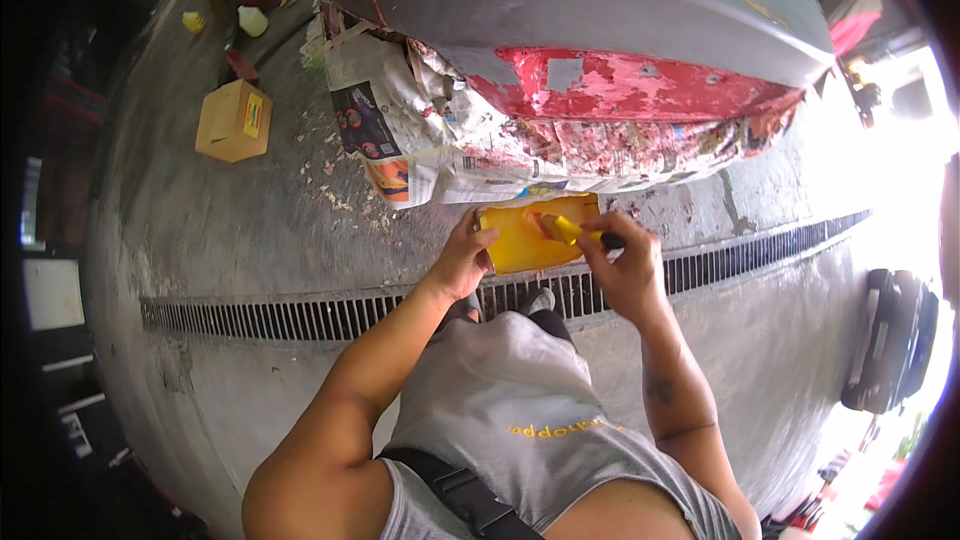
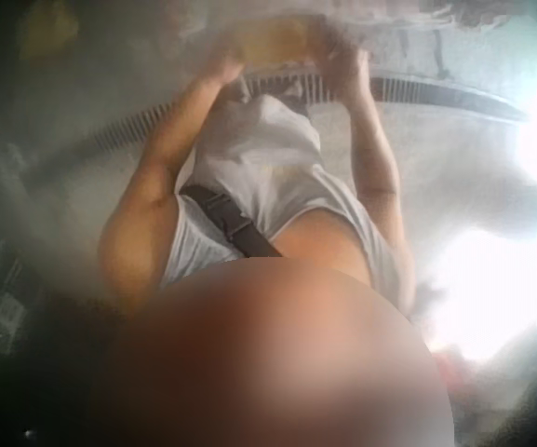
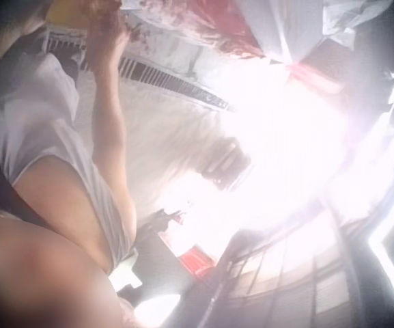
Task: The person scrapes red paint residue from a gray car part using a scraper and a cloth, then pours yellow paint into a tray and applies it with a brush to the same part. The part is masked with newspaper and tape during the process.
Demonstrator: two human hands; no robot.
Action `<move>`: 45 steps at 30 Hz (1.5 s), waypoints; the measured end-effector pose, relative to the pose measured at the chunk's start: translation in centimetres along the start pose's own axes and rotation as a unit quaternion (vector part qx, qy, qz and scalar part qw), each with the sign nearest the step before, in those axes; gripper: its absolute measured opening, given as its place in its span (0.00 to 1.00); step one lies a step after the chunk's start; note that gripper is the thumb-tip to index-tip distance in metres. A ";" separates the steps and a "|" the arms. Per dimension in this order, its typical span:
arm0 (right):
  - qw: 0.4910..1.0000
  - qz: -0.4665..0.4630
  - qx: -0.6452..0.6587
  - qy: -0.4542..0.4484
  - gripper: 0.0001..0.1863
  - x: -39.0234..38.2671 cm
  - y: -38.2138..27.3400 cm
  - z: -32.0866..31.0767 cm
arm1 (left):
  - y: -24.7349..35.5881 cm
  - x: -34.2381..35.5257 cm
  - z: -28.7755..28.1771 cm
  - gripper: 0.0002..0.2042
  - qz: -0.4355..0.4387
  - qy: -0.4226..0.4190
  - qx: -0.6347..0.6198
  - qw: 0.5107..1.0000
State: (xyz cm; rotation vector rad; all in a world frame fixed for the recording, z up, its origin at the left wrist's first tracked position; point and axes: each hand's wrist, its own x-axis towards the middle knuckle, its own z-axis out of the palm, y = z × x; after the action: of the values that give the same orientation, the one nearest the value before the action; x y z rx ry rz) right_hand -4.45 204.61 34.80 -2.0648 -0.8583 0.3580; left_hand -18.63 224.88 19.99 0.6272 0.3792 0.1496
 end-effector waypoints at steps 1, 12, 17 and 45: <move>1.000 -0.006 0.012 -0.016 0.10 0.1 1.1 -0.3 | -0.7 0.2 -0.2 0.33 0.006 0.009 0.003 1.000; 0.956 -0.263 -0.092 -0.094 0.14 3.7 15.0 1.4 | -11.3 7.1 -7.0 0.32 0.052 0.061 -0.084 0.993; 0.963 -0.256 0.084 -0.010 0.15 5.1 20.1 4.7 | -12.7 9.6 -10.4 0.32 0.087 0.071 -0.103 0.988; 0.840 -0.472 -0.249 0.098 0.17 8.8 26.8 9.8 | -13.2 12.7 -15.6 0.31 0.229 -0.046 -0.023 0.972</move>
State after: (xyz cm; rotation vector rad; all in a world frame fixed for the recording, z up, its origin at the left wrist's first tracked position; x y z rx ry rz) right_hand 8.68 205.76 8.01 -1.7720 -1.8272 -0.6704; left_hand -12.70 225.97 -3.34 0.6665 0.1353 0.5674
